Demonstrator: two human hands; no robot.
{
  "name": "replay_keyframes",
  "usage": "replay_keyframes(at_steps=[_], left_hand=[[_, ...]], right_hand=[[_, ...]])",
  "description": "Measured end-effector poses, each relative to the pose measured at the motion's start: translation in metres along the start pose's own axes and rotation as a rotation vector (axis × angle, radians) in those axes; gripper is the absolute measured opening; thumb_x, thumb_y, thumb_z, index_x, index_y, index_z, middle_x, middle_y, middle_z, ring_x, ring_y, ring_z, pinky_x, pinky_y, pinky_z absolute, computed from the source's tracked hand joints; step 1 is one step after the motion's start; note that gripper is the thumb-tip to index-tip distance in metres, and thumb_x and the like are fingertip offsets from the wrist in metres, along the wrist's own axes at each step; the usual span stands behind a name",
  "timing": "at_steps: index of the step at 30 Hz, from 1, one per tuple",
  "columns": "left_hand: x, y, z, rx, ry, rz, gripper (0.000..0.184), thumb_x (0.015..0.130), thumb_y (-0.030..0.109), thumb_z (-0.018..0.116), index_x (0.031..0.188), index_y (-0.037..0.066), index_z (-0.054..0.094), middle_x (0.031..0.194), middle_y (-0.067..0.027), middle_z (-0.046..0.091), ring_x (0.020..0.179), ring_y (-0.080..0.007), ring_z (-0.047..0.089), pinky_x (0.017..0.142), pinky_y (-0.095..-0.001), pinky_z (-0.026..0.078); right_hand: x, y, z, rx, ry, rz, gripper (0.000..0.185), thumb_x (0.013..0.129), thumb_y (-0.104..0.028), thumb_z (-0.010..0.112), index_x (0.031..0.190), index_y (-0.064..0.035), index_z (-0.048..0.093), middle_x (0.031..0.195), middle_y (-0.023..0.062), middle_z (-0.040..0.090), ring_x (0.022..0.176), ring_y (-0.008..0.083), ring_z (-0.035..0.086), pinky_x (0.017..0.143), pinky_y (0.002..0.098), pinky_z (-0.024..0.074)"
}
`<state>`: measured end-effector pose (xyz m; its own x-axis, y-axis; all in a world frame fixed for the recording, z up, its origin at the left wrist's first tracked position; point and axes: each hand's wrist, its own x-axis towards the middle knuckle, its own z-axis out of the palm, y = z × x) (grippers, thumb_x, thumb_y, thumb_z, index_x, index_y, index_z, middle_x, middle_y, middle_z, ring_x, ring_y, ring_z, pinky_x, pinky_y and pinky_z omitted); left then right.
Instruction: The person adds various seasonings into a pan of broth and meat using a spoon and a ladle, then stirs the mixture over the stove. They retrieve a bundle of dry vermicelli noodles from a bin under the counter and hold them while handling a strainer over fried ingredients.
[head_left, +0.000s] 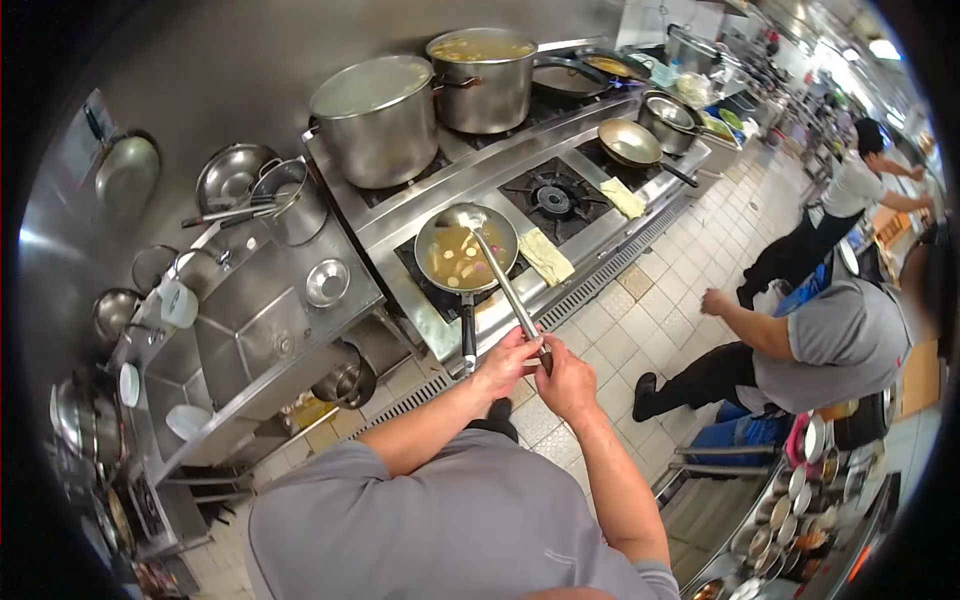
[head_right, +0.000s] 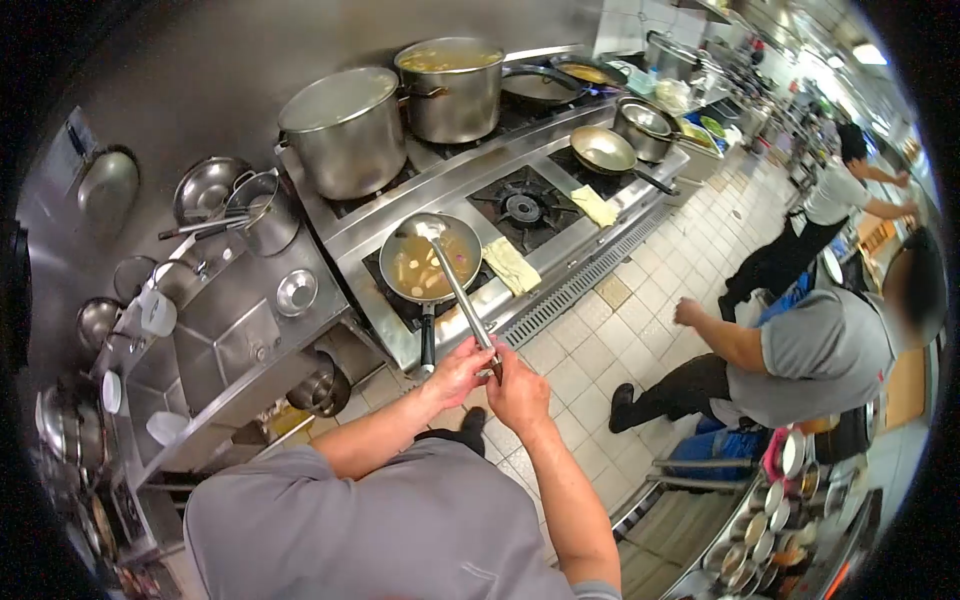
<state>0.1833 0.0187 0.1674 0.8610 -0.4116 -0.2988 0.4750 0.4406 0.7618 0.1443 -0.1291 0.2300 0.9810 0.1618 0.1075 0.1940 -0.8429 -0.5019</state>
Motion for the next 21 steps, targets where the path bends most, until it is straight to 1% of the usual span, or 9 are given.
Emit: replay_keyframes(at_steps=[3,5,6,7,8,10,12,18,21], left_hand=[[0.026,-0.016,-0.001,0.085,-0.06,0.07,0.044,0.102,0.019,0.055,0.144,0.017,0.042,0.137,-0.0018,0.055,0.124,-0.0171,0.052,0.1,-0.04,0.045],[0.039,-0.022,-0.001,-0.077,-0.208,-0.03,0.051,0.101,0.02,0.055,0.149,0.014,0.039,0.138,-0.0038,0.055,0.127,-0.0173,0.05,0.103,-0.0405,0.043],[0.055,-0.039,-0.015,-0.204,-0.337,-0.177,0.05,0.1,0.02,0.057,0.147,0.012,0.041,0.137,-0.0061,0.057,0.12,-0.0194,0.057,0.098,-0.0408,0.047],[0.068,-0.054,-0.014,-0.155,-0.223,-0.28,0.049,0.099,0.021,0.059,0.145,0.012,0.045,0.13,-0.0068,0.061,0.114,-0.0203,0.061,0.093,-0.0403,0.05],[0.077,-0.071,-0.012,-0.1,-0.116,-0.378,0.047,0.098,0.022,0.06,0.142,0.011,0.049,0.123,-0.0075,0.065,0.107,-0.0211,0.065,0.089,-0.0398,0.052],[0.115,-0.142,-0.038,0.636,0.007,-0.476,0.042,0.093,0.027,0.065,0.13,0.007,0.06,0.107,-0.0083,0.071,0.091,-0.0216,0.068,0.079,-0.0377,0.055],[0.141,-0.187,-0.057,1.076,0.067,-0.333,0.035,0.086,0.028,0.067,0.111,0.004,0.072,0.1,-0.011,0.073,0.095,-0.0235,0.068,0.082,-0.0321,0.054],[0.228,-0.188,-0.048,0.676,0.462,-0.621,0.034,0.085,0.034,0.07,0.103,0.006,0.073,0.085,-0.0078,0.069,0.077,-0.0198,0.064,0.064,-0.0373,0.055],[0.292,-0.2,-0.072,0.394,0.583,-0.499,0.049,0.089,0.04,0.068,0.125,0.008,0.062,0.102,-0.0079,0.065,0.083,-0.0209,0.062,0.066,-0.0388,0.054]], right_hand=[[0.019,0.044,0.014,-0.068,-0.159,0.068,0.038,0.084,-0.012,0.064,0.12,-0.0053,0.056,0.08,0.0164,0.067,0.069,0.0332,0.067,0.063,0.0427,0.0534],[0.026,0.076,0.002,0.37,-0.199,0.048,0.035,0.084,-0.008,0.065,0.118,-0.0027,0.059,0.075,0.011,0.063,0.066,0.024,0.061,0.063,0.0374,0.0508],[0.026,0.089,-0.006,0.597,-0.212,0.064,0.034,0.085,-0.007,0.065,0.117,-0.0014,0.061,0.073,0.0083,0.061,0.064,0.0194,0.058,0.062,0.0348,0.0496],[0.026,0.098,-0.021,0.836,-0.235,0.172,0.029,0.085,-0.002,0.065,0.114,0.0007,0.064,0.072,0.001,0.054,0.066,0.0104,0.046,0.06,0.0279,0.0432],[0.026,0.127,-0.035,0.761,-0.344,0.225,0.031,0.087,-0.005,0.066,0.117,0.0028,0.063,0.071,0.003,0.061,0.067,0.007,0.051,0.059,0.0288,0.0467],[0.006,0.182,-0.059,0.633,-0.274,0.271,0.032,0.086,-0.005,0.068,0.116,0.0018,0.065,0.071,0.0,0.058,0.063,0.0084,0.047,0.057,0.0276,0.0439],[-0.025,0.242,-0.093,0.579,-0.31,0.407,0.032,0.085,-0.006,0.07,0.116,0.0006,0.066,0.069,-0.0029,0.053,0.062,0.0071,0.044,0.055,0.0264,0.0407],[-0.078,0.368,-0.171,0.566,-0.331,0.748,0.01,0.085,-0.005,0.067,0.091,0.0014,0.064,0.064,-0.003,0.048,0.058,0.0063,0.043,0.051,0.0267,0.0373],[-0.045,0.448,-0.161,0.401,-0.375,0.758,0.011,0.085,-0.009,0.065,0.083,0.001,0.062,0.062,0.0021,0.054,0.055,0.0102,0.049,0.051,0.0307,0.0398]])
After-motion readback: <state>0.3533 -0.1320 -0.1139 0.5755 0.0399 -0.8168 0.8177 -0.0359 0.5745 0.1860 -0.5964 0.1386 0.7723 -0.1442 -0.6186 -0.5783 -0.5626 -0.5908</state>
